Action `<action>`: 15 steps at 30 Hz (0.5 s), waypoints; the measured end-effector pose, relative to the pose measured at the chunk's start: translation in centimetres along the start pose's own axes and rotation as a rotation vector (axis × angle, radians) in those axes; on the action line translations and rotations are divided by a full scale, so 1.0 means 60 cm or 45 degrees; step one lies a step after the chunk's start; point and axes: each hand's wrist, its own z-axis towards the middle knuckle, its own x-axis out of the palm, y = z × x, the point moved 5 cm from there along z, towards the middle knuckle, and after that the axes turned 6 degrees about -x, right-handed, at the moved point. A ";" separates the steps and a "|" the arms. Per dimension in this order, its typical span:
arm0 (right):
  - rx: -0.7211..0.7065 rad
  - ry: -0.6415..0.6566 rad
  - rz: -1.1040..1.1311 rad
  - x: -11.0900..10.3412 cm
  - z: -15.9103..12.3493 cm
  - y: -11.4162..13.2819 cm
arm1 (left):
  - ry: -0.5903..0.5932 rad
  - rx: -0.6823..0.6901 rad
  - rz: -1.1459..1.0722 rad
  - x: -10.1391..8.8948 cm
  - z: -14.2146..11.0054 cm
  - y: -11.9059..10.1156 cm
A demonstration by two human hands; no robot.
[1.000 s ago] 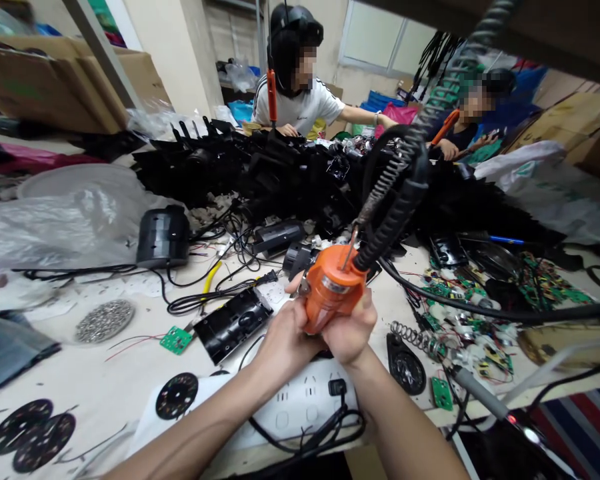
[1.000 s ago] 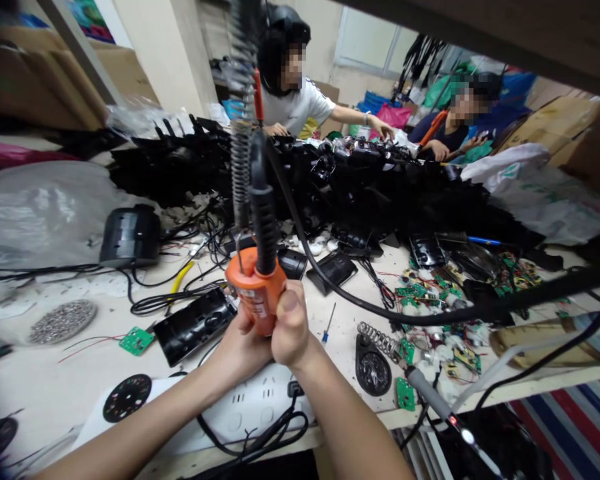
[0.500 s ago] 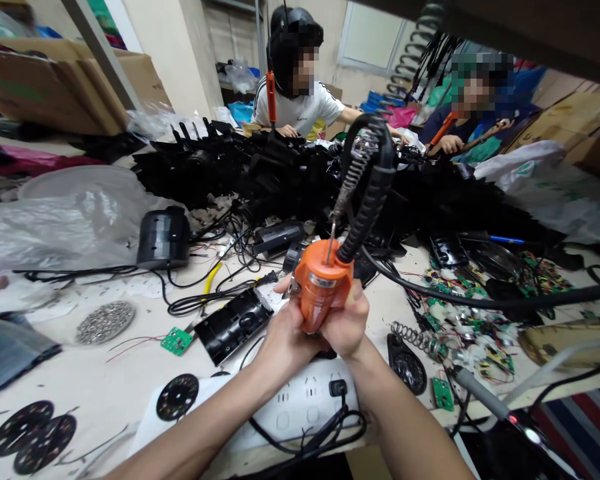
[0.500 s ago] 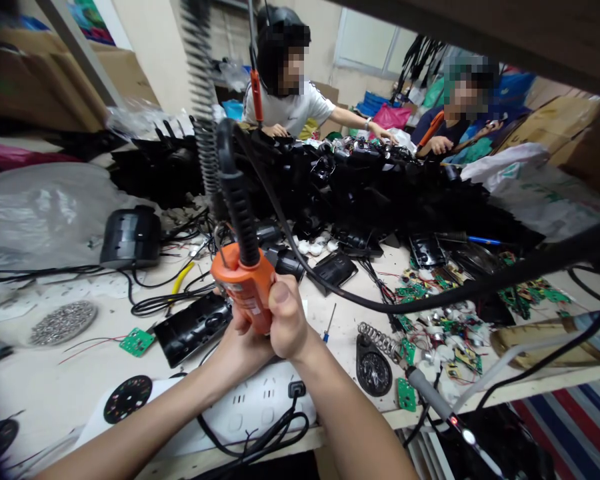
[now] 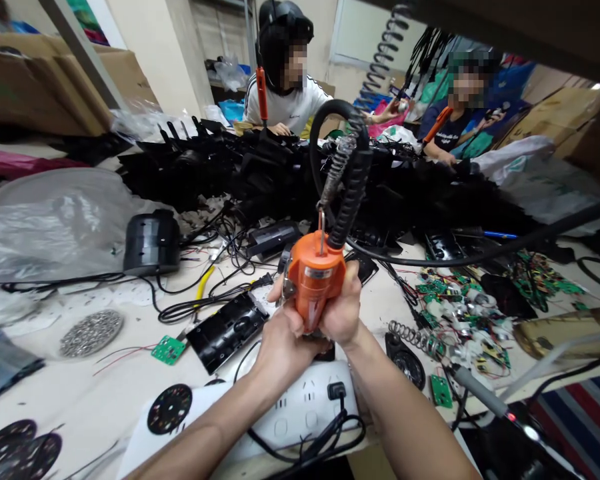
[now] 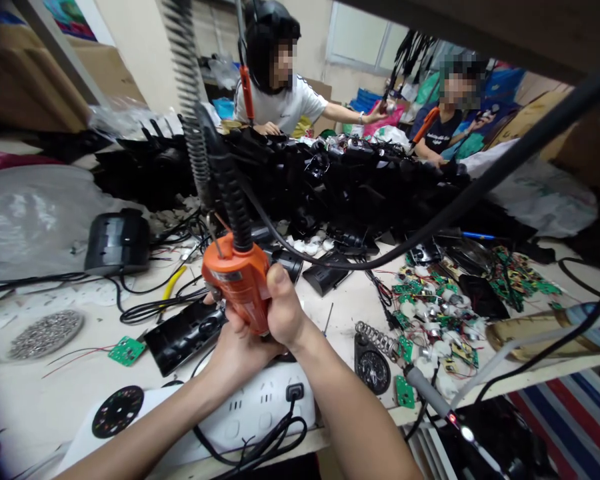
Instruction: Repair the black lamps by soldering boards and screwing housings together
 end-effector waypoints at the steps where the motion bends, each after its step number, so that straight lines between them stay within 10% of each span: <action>1: 0.007 0.018 0.004 0.000 -0.001 -0.001 | -0.014 0.006 0.009 0.000 0.000 0.000; 15: -0.120 -0.148 -0.050 0.002 -0.015 0.011 | -0.042 0.026 0.031 -0.003 -0.001 -0.003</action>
